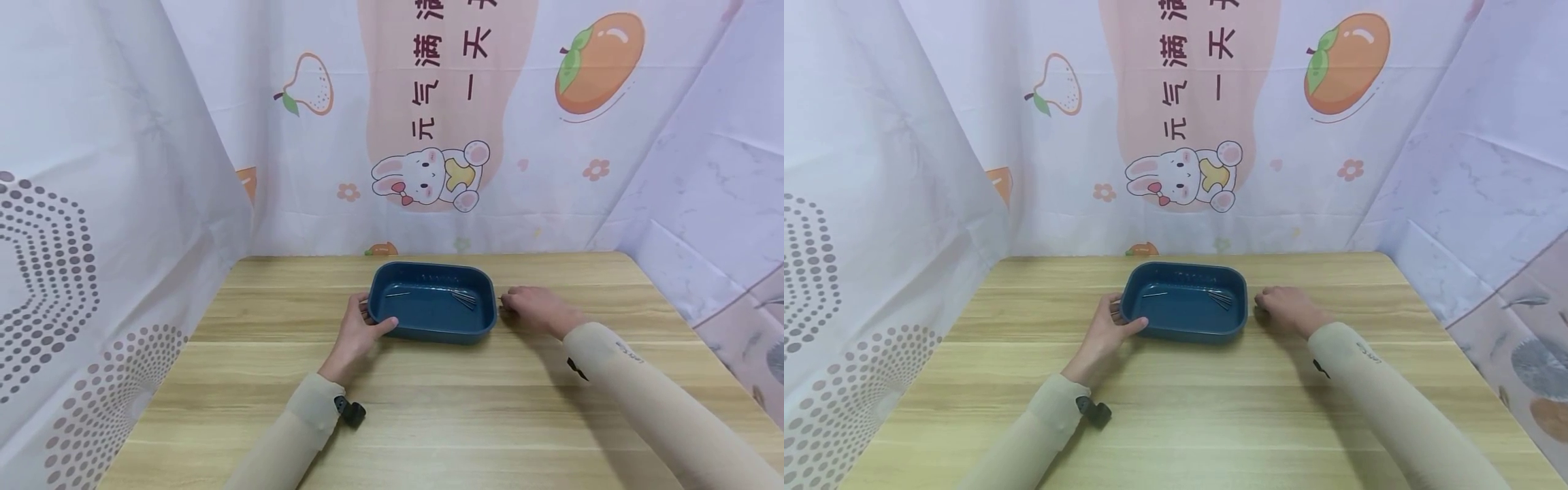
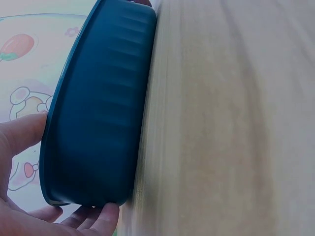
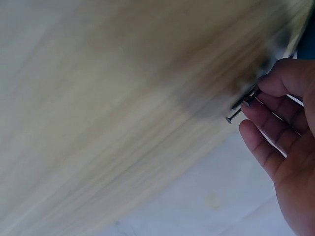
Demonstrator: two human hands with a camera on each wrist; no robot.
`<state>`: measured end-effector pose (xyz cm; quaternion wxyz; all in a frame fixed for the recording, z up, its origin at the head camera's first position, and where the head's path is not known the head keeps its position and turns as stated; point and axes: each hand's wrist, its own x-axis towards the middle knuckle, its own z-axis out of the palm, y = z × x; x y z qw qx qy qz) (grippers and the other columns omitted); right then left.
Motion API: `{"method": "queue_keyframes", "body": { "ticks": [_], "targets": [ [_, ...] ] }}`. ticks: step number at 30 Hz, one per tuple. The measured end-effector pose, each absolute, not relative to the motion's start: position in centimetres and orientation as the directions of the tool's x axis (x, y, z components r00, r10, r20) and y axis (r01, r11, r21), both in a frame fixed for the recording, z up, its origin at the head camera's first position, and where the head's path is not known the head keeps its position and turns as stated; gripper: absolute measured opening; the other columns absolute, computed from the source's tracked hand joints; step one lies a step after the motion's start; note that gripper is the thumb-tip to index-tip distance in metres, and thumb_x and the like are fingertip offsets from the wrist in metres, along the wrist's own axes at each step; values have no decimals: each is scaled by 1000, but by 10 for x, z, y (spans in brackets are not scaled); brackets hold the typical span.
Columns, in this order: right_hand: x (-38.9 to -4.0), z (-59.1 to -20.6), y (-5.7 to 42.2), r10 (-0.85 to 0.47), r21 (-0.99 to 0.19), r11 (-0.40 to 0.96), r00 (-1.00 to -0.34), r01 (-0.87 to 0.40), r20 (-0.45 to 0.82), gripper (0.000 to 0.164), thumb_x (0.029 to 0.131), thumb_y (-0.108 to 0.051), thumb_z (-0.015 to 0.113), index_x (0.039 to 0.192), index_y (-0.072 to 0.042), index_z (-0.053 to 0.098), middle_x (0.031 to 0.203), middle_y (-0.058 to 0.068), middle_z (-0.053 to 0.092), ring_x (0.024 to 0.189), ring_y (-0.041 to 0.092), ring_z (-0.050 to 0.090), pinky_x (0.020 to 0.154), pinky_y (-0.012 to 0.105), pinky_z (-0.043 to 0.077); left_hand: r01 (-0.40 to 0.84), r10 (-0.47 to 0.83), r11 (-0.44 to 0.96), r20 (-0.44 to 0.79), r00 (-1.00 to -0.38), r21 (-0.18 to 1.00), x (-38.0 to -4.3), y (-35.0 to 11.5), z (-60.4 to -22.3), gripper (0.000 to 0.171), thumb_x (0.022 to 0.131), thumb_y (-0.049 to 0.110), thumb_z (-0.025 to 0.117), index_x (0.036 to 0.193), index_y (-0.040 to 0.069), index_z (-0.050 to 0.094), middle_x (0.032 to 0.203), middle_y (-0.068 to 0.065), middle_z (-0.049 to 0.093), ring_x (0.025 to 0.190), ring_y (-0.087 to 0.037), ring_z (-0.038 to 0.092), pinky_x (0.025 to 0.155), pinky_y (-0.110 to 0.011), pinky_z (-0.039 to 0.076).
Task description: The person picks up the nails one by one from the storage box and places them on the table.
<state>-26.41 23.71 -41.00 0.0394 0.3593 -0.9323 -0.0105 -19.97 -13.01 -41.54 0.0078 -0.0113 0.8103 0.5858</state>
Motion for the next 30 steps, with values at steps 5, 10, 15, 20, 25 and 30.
{"method": "queue_keyframes", "body": {
  "ticks": [5,10,15,20,25,30],
  "targets": [
    [-263,-413,240,-676,57,737,-731,-674,92,18,83,6,63,79,-11,59,70,-2,48,62,15,50,55,36,46,-34,-13,319,-32,-999,947,-201,-129,-416,74,82,21,77,139,8,31,132,-18,47,117,-31,53,96,-44,46],
    [-263,-413,240,-673,45,739,-734,-672,96,18,82,5,64,77,-11,59,70,-3,48,61,14,49,55,36,46,-42,-19,323,-38,-999,945,-201,-129,-417,75,81,22,78,139,8,31,133,-18,46,118,-31,52,97,-44,46],
    [-262,-411,240,-673,43,739,-734,-672,89,18,82,6,64,77,-11,59,70,-2,49,61,15,50,56,37,47,-36,-19,323,-32,-999,946,-201,-129,-417,75,81,23,78,139,7,32,132,-19,47,117,-32,53,96,-45,46],
    [-261,-410,241,-676,47,737,-734,-674,73,18,83,6,63,78,-10,59,71,-1,51,63,17,53,57,38,49,-19,-1,320,-20,-1000,947,-200,-129,-417,75,82,22,77,139,5,31,132,-21,47,116,-33,54,96,-44,46],
    [-261,-410,240,-668,52,744,-742,-666,55,15,84,3,65,80,-10,61,73,0,52,64,17,54,58,38,49,-20,-3,321,-20,-1000,947,-199,-129,-416,75,82,22,77,140,6,31,132,-21,47,117,-32,54,96,-44,47],
    [-263,-410,240,-671,62,741,-740,-669,49,14,85,1,65,80,-11,60,73,0,52,63,17,54,57,37,48,-16,-8,321,-14,-1000,947,-199,-129,-415,74,82,22,77,139,6,32,131,-21,48,116,-33,54,95,-43,47]
  ]
}}
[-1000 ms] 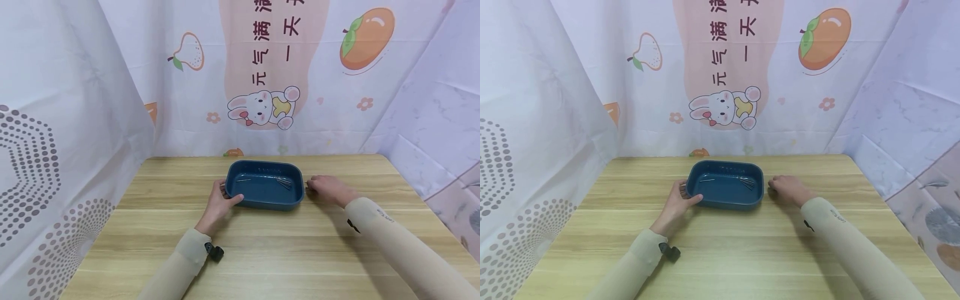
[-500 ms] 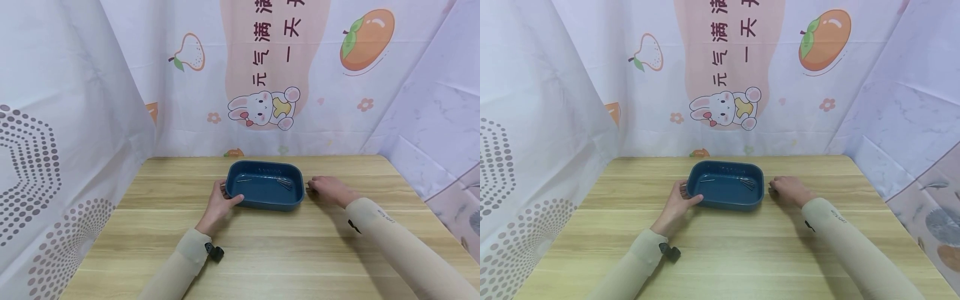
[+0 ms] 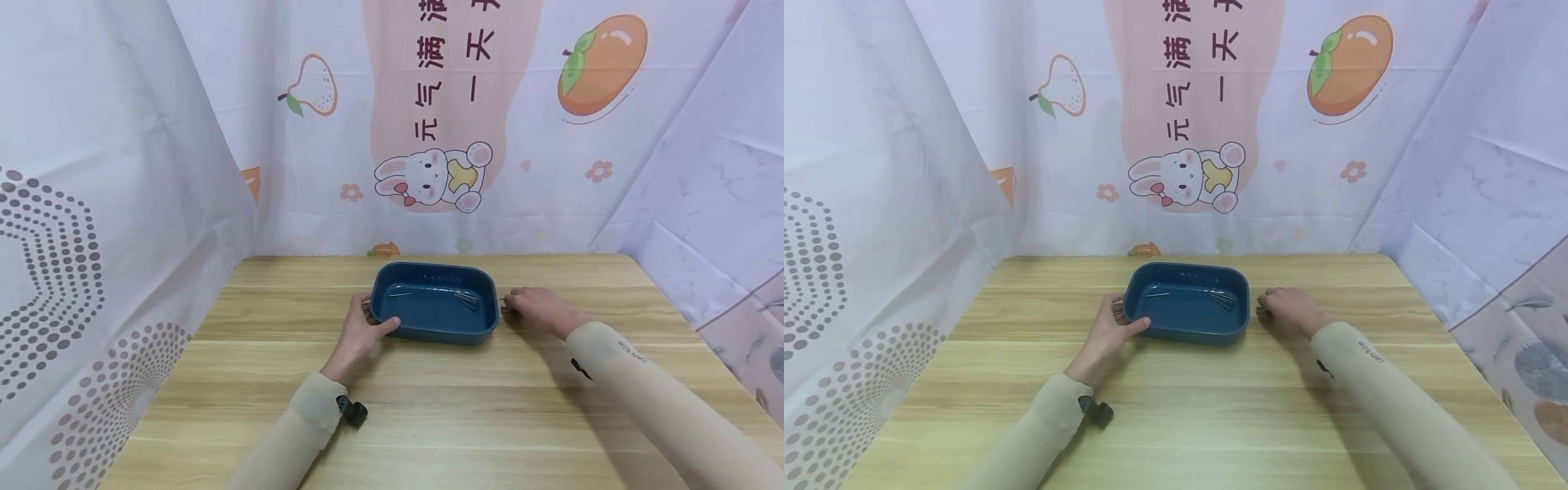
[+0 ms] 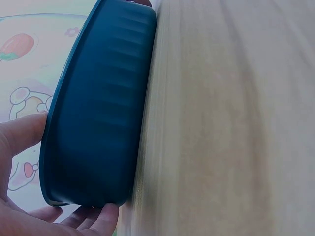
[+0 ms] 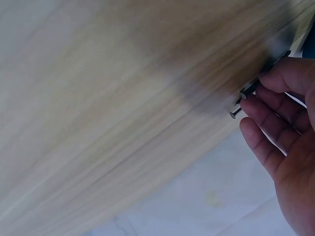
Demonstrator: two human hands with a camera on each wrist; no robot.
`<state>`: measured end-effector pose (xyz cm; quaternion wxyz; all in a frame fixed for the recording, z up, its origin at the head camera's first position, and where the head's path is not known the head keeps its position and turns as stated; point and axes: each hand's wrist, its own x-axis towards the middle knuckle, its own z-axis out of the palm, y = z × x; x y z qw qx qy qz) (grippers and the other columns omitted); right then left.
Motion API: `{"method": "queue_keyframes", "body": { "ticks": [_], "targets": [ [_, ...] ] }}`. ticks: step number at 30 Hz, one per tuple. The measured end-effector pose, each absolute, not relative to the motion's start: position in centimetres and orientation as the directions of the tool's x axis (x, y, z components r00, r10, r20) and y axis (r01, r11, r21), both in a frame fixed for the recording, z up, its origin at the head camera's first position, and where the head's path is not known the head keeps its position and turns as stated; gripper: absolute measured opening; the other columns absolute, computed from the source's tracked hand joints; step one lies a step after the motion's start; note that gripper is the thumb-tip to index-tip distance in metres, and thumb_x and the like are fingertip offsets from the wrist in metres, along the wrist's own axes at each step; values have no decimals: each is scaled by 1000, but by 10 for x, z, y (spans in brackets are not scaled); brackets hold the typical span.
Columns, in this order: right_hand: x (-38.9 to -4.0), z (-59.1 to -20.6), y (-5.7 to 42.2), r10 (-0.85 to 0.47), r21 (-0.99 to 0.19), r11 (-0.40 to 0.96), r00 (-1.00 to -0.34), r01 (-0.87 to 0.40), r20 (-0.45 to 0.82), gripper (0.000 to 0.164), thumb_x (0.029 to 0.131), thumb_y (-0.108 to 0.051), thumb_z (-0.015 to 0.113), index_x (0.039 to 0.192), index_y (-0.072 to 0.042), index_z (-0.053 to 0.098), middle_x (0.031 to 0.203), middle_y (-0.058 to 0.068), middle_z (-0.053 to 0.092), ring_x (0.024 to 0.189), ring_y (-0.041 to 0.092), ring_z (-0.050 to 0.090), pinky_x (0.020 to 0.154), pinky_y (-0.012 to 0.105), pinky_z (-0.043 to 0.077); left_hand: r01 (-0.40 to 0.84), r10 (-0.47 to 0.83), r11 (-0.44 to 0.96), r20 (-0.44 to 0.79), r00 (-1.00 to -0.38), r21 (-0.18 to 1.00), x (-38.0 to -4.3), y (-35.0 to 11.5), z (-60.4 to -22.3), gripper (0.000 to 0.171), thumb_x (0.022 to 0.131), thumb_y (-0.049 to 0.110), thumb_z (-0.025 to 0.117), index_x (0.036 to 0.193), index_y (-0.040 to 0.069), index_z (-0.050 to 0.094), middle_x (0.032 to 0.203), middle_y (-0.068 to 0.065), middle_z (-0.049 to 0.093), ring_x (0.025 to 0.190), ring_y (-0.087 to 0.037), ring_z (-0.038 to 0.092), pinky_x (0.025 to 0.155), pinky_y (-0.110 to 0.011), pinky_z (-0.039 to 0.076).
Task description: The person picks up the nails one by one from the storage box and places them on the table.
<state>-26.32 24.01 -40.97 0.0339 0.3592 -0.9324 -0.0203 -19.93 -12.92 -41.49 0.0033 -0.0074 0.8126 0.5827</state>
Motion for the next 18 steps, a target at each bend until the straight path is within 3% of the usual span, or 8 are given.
{"method": "queue_keyframes", "body": {
  "ticks": [9,18],
  "targets": [
    [-270,-400,238,-681,40,732,-727,-680,91,16,79,-3,71,75,-10,58,68,-3,46,57,14,44,52,33,41,-18,-10,329,-16,-1000,944,-201,-128,-416,74,82,23,77,139,7,32,131,-20,48,115,-32,55,96,-43,47],
    [-279,-382,222,-668,73,744,-740,-664,83,13,80,0,64,76,-11,58,70,-1,49,59,16,48,52,34,44,-18,-6,326,-16,-1000,945,-202,-129,-418,73,83,21,76,139,7,32,132,-21,47,117,-32,53,97,-44,46]
  ]
}}
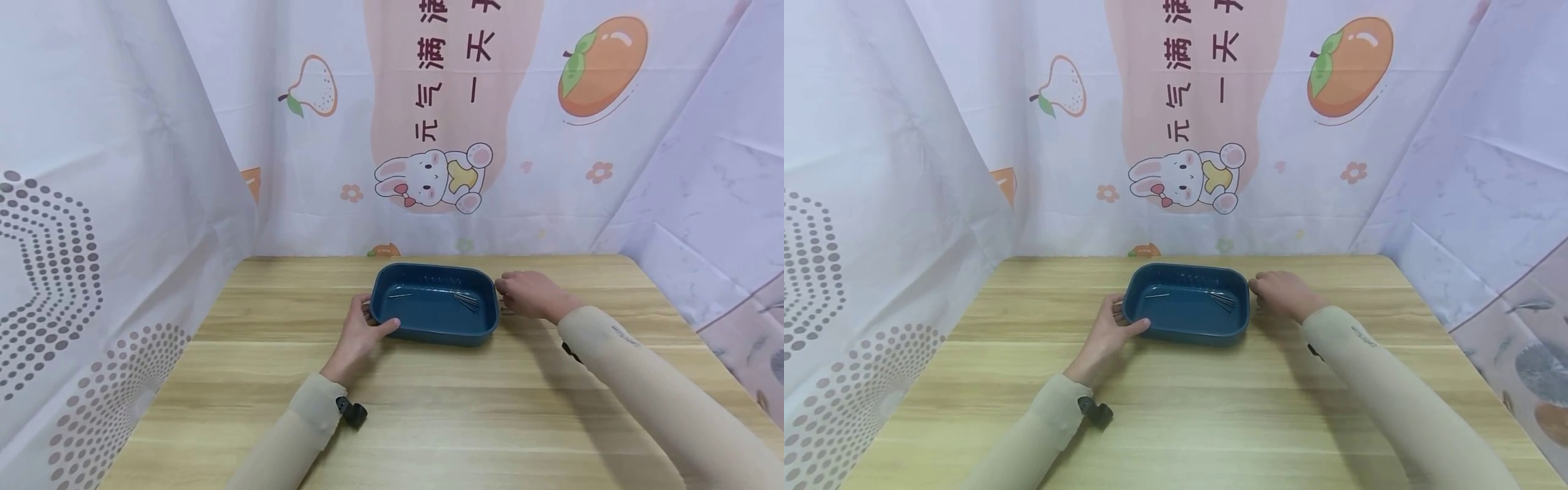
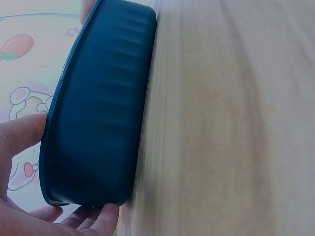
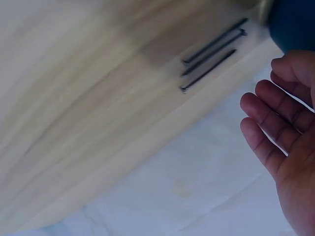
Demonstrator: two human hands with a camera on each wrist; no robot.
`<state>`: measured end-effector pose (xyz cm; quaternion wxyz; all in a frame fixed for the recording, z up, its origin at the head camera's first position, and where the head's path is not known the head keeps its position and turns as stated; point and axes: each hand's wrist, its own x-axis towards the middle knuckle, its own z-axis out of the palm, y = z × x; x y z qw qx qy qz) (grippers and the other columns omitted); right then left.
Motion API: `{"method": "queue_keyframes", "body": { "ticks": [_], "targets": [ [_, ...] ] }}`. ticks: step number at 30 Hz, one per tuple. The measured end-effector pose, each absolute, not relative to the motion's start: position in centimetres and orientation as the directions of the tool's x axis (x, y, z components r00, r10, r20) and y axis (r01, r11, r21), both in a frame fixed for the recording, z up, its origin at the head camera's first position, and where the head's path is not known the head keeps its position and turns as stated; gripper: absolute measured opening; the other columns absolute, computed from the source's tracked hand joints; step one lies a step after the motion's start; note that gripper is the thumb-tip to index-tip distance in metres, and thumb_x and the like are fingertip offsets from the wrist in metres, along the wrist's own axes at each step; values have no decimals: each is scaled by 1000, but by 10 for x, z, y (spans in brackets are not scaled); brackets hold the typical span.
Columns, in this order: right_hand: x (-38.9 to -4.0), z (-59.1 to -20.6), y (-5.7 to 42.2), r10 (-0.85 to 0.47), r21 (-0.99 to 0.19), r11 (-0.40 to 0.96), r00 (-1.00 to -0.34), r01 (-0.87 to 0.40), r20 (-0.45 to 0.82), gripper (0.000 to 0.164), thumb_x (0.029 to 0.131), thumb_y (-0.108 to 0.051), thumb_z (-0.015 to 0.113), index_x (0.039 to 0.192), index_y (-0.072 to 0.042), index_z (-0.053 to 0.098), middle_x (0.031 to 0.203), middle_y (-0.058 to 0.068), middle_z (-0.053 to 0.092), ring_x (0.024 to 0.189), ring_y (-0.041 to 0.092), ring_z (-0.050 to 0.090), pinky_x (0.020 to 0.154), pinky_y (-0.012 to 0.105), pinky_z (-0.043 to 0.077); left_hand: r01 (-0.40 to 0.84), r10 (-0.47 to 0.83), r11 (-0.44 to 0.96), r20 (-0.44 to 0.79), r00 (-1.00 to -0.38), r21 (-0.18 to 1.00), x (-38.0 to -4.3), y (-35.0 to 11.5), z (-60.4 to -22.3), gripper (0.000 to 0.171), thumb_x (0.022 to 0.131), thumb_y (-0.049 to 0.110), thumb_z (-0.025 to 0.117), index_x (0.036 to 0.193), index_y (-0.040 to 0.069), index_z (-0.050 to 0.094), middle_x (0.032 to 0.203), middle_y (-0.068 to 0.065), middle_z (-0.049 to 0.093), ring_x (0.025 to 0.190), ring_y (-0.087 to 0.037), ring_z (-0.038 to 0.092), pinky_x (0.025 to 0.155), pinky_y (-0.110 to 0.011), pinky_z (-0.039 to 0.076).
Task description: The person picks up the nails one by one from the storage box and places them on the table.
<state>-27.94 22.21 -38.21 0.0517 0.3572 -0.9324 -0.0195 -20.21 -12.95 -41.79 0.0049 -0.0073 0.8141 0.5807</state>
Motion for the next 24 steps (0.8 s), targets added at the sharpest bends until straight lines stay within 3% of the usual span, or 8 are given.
{"method": "queue_keyframes", "body": {
  "ticks": [8,15,24],
  "targets": [
    [-288,-367,208,-627,60,778,-779,-625,17,9,85,-2,57,81,-9,62,73,1,52,60,17,47,54,34,43,-21,-8,321,-19,-1000,947,-201,-130,-417,74,82,22,77,139,7,32,133,-20,47,117,-31,53,97,-44,46],
    [-298,-349,192,-613,51,788,-790,-613,-16,4,88,-12,62,86,-9,62,75,-1,55,64,17,51,60,34,48,-30,-20,325,-25,-1000,945,-200,-129,-416,74,82,22,77,139,8,32,134,-20,48,117,-32,54,96,-44,46],
    [-304,-341,161,-632,94,769,-774,-632,-34,5,89,-16,61,84,-14,60,74,-2,53,64,18,49,59,35,46,-24,-10,325,-22,-1000,945,-201,-130,-417,73,83,20,76,139,6,32,132,-20,48,116,-32,54,97,-45,45]
  ]
}}
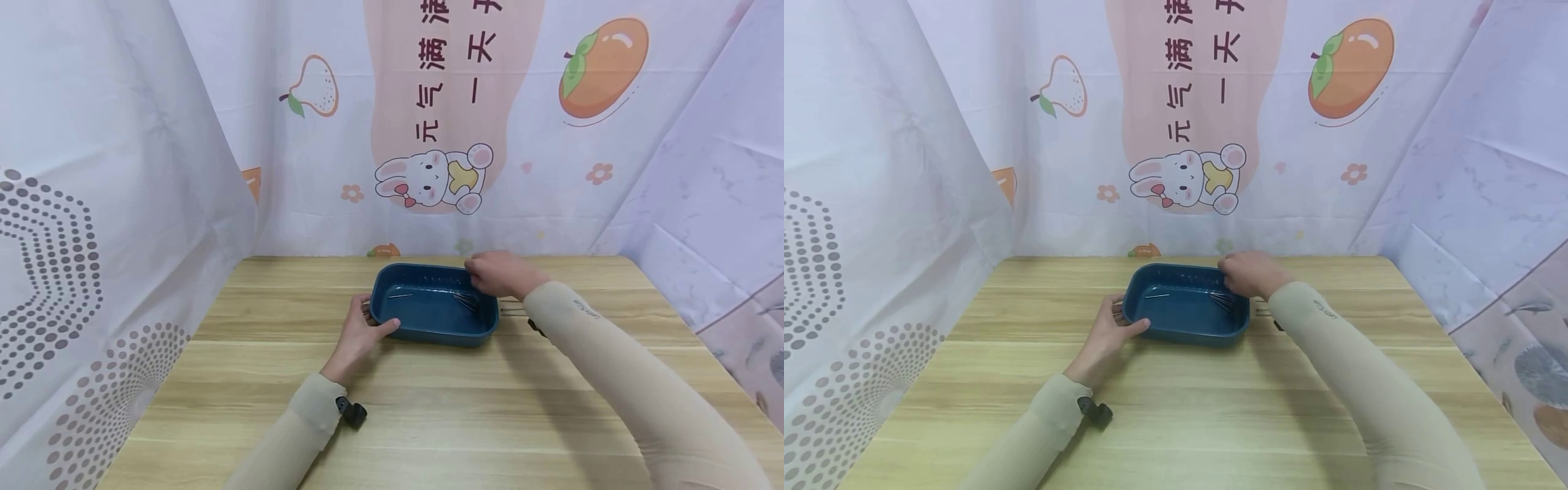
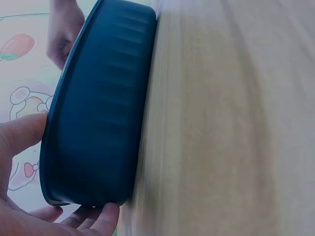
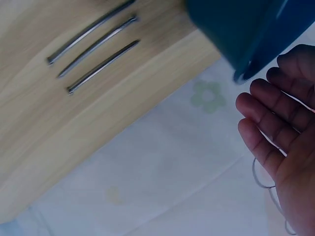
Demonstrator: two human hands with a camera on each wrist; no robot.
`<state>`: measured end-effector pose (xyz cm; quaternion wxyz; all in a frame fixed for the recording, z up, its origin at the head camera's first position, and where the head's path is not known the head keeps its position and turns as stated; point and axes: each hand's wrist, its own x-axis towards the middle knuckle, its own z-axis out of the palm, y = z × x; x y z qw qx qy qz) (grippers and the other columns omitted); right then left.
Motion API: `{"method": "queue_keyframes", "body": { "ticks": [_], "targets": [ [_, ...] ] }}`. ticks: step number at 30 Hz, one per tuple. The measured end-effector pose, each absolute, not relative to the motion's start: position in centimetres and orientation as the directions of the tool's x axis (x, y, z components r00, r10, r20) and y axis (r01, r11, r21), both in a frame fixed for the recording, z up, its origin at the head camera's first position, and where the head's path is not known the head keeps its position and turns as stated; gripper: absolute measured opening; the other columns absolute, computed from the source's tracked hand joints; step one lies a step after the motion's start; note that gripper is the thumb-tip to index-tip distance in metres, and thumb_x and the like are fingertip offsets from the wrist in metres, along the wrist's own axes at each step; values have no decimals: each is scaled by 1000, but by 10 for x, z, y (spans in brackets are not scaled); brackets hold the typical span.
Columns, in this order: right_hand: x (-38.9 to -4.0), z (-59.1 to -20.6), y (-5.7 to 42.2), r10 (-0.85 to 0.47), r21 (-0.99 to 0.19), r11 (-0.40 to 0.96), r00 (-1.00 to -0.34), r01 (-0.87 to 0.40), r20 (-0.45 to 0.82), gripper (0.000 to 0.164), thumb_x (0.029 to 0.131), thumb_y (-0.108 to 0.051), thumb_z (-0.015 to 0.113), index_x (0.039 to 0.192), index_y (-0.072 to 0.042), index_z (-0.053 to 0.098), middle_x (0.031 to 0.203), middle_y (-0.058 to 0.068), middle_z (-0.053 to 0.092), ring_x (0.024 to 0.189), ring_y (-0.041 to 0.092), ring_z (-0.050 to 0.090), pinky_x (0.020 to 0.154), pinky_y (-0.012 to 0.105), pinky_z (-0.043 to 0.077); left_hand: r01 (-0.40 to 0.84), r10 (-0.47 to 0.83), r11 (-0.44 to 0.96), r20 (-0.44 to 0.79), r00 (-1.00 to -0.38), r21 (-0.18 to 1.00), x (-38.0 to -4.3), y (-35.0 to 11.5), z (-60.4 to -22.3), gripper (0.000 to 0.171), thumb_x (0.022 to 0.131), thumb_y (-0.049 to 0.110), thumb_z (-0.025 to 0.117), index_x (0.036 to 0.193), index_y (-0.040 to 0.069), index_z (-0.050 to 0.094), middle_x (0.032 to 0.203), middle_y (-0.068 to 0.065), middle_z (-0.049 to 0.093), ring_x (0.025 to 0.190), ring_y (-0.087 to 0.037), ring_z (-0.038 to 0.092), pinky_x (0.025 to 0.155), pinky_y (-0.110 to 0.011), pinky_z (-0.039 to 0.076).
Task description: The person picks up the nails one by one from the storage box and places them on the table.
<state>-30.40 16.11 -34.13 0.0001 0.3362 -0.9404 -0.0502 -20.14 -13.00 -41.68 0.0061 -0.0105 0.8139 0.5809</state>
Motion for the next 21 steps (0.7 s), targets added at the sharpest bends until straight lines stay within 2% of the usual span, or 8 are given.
{"method": "queue_keyframes", "body": {
  "ticks": [15,21],
  "targets": [
    [-309,-339,115,-668,90,738,-743,-669,-45,5,90,-19,63,92,-15,65,79,-2,58,68,18,52,65,34,49,-57,-33,323,-49,-998,945,-201,-130,-417,73,82,21,77,139,10,33,133,-18,48,117,-30,53,98,-45,44],
    [-312,-343,99,-669,110,731,-739,-673,-76,16,91,-20,62,104,-12,67,89,1,63,74,18,56,72,35,52,-61,-29,330,-55,-998,942,-202,-129,-416,75,82,23,77,140,10,32,134,-18,47,118,-31,52,99,-45,44]
  ]
}}
